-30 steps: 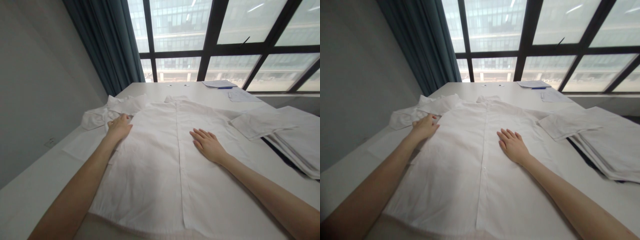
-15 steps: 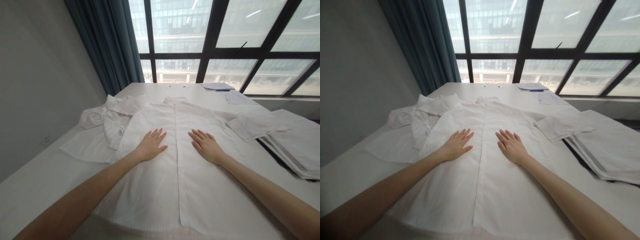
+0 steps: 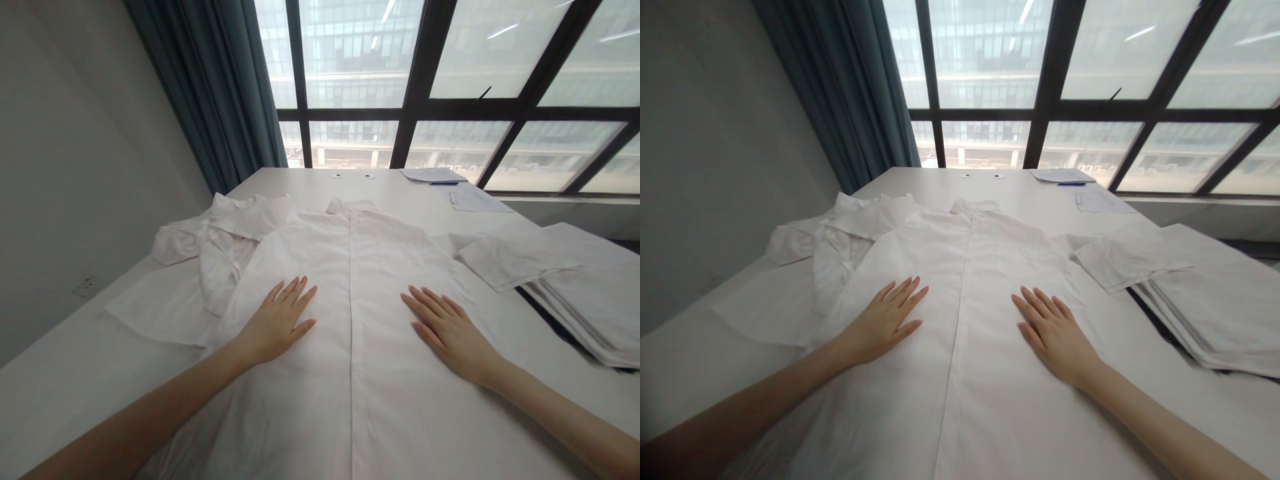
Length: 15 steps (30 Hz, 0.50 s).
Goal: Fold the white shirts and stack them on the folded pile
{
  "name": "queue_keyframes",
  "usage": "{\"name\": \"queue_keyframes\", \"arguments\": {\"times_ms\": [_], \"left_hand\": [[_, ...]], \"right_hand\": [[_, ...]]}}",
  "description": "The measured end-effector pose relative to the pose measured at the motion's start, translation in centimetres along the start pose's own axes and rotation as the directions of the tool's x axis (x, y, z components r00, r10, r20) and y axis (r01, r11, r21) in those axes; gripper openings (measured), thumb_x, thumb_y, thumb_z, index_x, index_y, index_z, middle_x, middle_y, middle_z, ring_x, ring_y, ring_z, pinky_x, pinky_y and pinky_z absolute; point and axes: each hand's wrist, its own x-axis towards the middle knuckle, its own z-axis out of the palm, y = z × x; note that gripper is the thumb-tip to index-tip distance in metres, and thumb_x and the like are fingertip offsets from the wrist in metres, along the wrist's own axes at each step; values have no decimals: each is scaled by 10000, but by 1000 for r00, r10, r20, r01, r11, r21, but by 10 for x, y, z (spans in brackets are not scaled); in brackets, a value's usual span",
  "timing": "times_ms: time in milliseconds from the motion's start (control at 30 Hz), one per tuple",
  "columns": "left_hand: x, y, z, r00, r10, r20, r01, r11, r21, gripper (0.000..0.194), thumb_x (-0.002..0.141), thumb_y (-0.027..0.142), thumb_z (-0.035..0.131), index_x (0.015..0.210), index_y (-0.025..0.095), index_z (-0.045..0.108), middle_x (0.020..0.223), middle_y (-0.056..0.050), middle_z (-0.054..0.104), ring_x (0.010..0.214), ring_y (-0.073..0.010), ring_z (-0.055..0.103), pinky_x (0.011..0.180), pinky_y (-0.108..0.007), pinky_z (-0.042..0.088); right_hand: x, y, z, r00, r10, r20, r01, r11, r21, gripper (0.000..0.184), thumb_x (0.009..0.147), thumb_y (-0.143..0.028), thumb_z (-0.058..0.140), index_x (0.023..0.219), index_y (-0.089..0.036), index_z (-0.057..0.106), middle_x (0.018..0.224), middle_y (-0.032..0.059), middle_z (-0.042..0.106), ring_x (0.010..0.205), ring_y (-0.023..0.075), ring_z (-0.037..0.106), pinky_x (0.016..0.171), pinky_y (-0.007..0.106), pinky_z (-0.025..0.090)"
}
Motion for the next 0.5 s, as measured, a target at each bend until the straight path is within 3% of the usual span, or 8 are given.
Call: {"name": "queue_keyframes", "arguments": {"times_ms": [100, 200, 367, 433, 500], "left_hand": [[3, -1, -3, 1000, -14, -7, 14, 1000, -16, 575, 1019, 528, 279, 1475, 200, 405, 1532, -114, 418, 1446, -244, 324, 1188, -465, 174], [29, -6, -8, 997, -79, 11, 80, 995, -56, 498, 1014, 470, 359, 1411, 196, 480, 1427, -112, 540, 1407, -263, 382, 1186, -505, 166], [115, -27, -12, 975, -201, 92, 212, 967, -139, 457, 981, 388, 475, 1378, 166, 509, 1484, -141, 470, 1426, -287, 350, 1179, -486, 225], [153, -35, -10, 973, -214, 90, 226, 962, -156, 450, 983, 381, 470, 1371, 157, 517, 1489, -143, 462, 1429, -281, 346, 1170, -446, 265], [187, -39, -6, 971, -226, 75, 236, 956, -175, 433, 993, 365, 446, 1364, 156, 520, 1463, -137, 491, 1394, -257, 404, 1149, -400, 309]], "right_hand": [[0, 4, -8, 999, -32, -9, 33, 999, 44, 501, 1001, -471, 342, 1460, -301, 449, 1527, 41, 439, 1410, 267, 386, 1118, 536, 335], [20, 14, -21, 998, -44, -51, 50, 992, 117, 398, 993, -403, 381, 1290, -267, 608, 1354, 74, 623, 1237, 274, 574, 1026, 504, 436], [89, 36, -41, 974, -27, -224, 71, 979, 190, 300, 955, -285, 430, 1079, -218, 695, 1125, 85, 731, 1051, 263, 662, 925, 442, 498], [121, 50, -48, 965, 37, -260, 6, 987, 162, 298, 941, -224, 429, 1045, -226, 709, 1103, 65, 736, 1016, 237, 668, 909, 393, 500], [150, 67, -55, 952, 165, -257, -146, 985, 93, 327, 944, -192, 414, 1075, -238, 710, 1136, 48, 726, 1021, 210, 661, 902, 343, 493]]}}
